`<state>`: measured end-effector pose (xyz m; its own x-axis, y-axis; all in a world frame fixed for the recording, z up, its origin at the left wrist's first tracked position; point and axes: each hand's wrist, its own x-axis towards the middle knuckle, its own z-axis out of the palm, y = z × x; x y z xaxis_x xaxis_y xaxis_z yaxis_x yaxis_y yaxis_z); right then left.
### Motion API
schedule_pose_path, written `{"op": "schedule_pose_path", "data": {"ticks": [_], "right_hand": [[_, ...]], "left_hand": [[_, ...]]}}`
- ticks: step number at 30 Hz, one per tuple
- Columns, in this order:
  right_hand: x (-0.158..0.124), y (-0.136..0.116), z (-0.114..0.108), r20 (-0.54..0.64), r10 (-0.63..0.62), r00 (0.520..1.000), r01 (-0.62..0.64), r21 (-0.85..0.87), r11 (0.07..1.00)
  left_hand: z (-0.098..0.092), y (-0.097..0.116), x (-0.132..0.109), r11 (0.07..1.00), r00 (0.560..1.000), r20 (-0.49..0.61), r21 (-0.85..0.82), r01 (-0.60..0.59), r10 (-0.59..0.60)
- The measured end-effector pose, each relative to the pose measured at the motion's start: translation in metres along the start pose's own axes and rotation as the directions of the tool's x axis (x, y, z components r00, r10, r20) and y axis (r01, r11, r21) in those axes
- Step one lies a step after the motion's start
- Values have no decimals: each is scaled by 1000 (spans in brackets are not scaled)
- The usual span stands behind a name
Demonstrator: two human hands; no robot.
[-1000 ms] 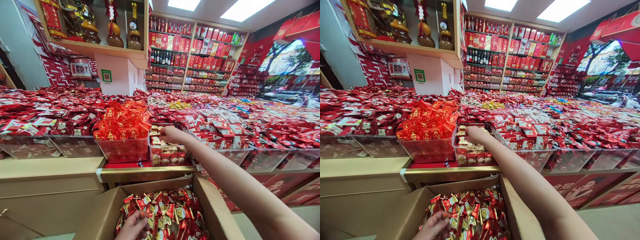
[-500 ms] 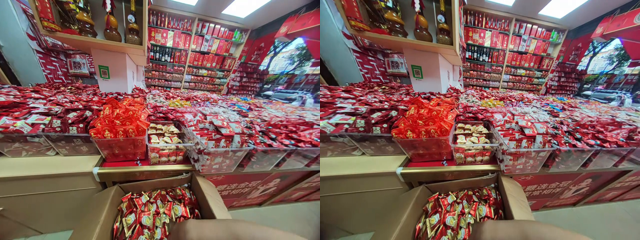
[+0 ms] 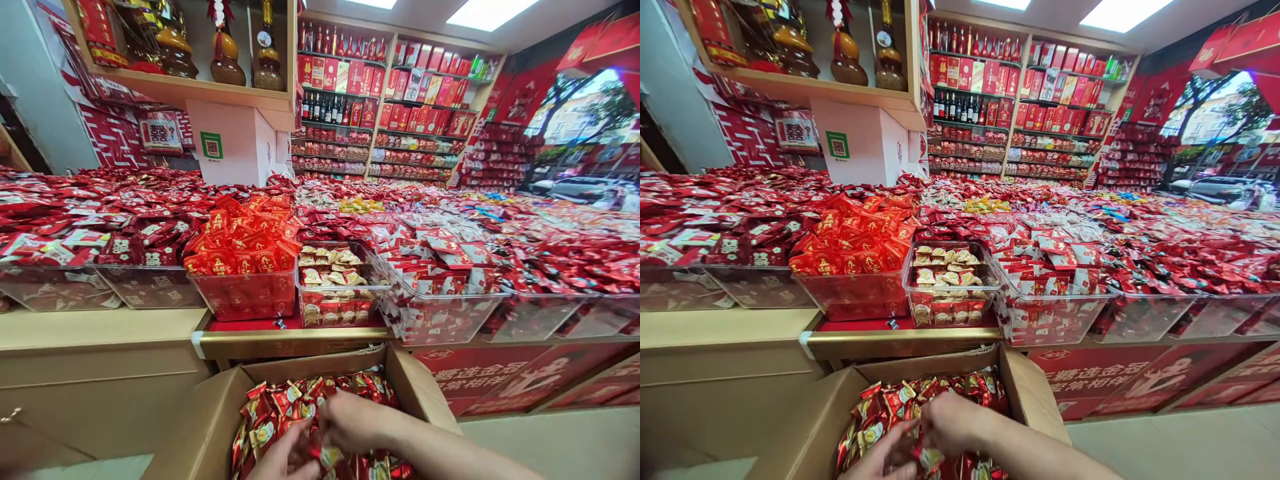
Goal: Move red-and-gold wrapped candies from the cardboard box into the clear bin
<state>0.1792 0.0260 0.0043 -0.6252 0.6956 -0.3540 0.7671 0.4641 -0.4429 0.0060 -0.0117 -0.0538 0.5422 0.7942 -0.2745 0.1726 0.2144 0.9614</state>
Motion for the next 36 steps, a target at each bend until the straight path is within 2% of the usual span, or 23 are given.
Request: {"op": "schedule_pose_path", "data": {"ticks": [2,4,7,10,17,20,22,26,28,30,34,36], "right_hand": [[-5,-1,-12,-176,26,984,16,235,972],[-7,0,-17,-263,67,962,43,391,919],[-5,-1,-15,-276,93,957,68,524,849],[-4,-3,-12,-245,70,967,83,562,823],[0,-5,-8,-309,72,948,142,618,773],[1,-5,-6,-303,77,950,127,599,791],[2,-5,-5,-292,80,953,120,606,786],[4,-6,-3,-242,15,970,168,718,675],[4,-8,-3,-196,-70,978,196,758,622],[3,-9,-5,-168,-113,979,202,774,600],[2,-10,-10,-173,3,985,143,820,555],[3,-9,-10,-177,47,983,123,830,544]], "left_hand": [[4,12,2,984,985,-168,-167,-67,39],[6,23,3,948,958,-285,-310,-74,-18],[5,33,1,908,940,-340,-403,-112,-35],[4,38,-4,884,928,-370,-448,-138,-43],[5,42,-8,804,934,-353,-570,-169,-54],[2,37,-6,831,929,-367,-529,-171,-43],[-1,33,-5,884,912,-409,-428,-185,-7],[-3,30,-4,949,911,-407,-255,-186,69],[-2,34,-5,954,918,-389,-241,-178,73],[0,38,-6,951,908,-416,-256,-174,54],[2,43,-6,932,855,-514,-272,-240,70],[2,42,-5,935,858,-508,-260,-241,80]]}}
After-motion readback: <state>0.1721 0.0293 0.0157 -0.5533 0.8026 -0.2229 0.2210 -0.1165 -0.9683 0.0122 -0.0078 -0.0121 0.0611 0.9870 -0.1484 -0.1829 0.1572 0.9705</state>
